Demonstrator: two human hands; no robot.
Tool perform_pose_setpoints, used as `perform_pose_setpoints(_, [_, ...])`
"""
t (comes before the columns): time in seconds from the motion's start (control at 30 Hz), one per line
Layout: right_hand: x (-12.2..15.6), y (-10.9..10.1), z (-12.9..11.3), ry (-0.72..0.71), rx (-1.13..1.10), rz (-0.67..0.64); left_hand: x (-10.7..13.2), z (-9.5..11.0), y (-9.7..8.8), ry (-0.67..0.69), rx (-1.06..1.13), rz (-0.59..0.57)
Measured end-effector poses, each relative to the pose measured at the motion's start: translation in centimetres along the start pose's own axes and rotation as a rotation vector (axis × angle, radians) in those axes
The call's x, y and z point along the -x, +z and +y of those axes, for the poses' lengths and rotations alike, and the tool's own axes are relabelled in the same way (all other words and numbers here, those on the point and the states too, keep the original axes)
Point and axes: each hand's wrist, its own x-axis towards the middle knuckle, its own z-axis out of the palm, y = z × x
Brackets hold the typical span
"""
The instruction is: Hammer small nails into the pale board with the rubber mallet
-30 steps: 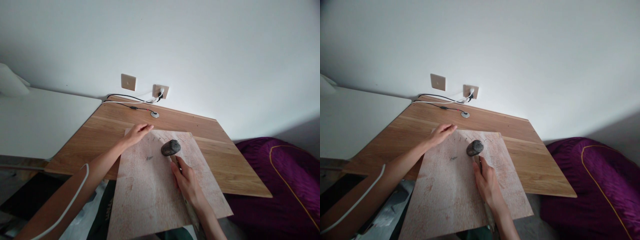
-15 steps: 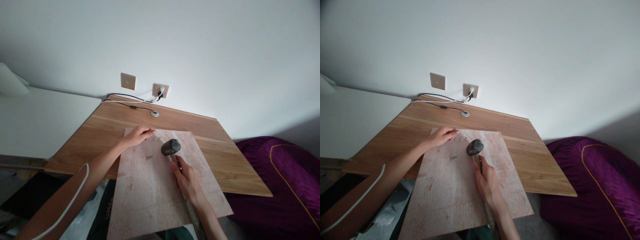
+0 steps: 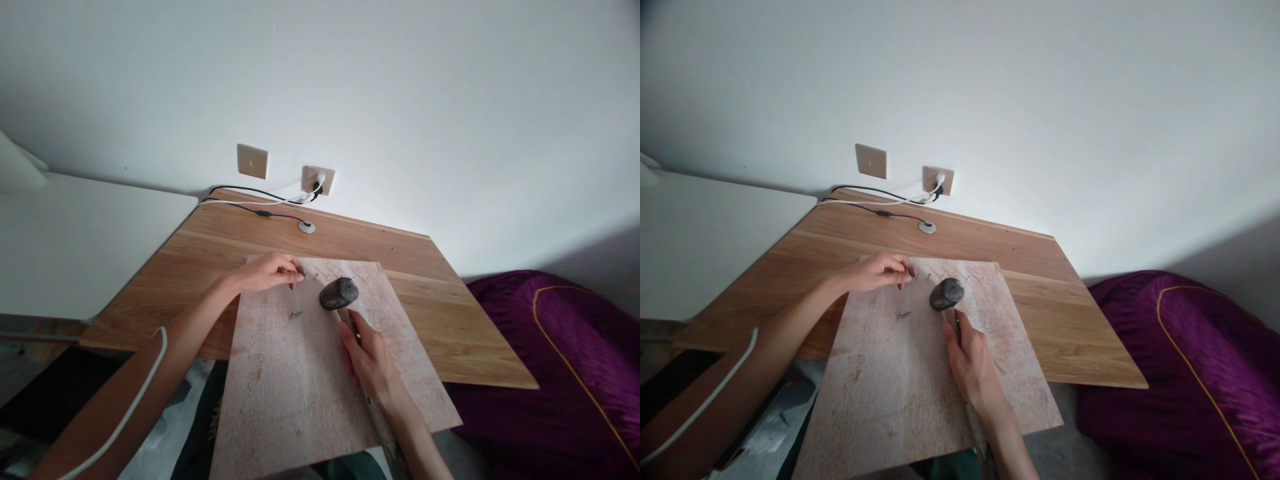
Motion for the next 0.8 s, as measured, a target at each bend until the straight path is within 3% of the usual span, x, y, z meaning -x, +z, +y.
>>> perform_pose_setpoints(0.27, [0.02,-0.10,-0.26,-0.010,0.005,0.024,0.13,-0.13,0.08,-0.119,0.147,-0.019])
perform_pose_setpoints(0.43, [0.00,-0.09,-0.14,0.004,0.015,0.020,0.08,-0.23,0.15,-0.097,0.251,0.002])
perform_pose_setpoints(0.57, [-0.02,-0.04,-0.06,-0.005,0.008,0.021,0.15,-0.48,0.14,-0.153,0.279,-0.039])
perform_pose_setpoints(0.8, [-0.03,-0.14,-0.28,-0.007,0.020,0.011,-0.03,-0.99,0.24,-0.082,0.242,0.016])
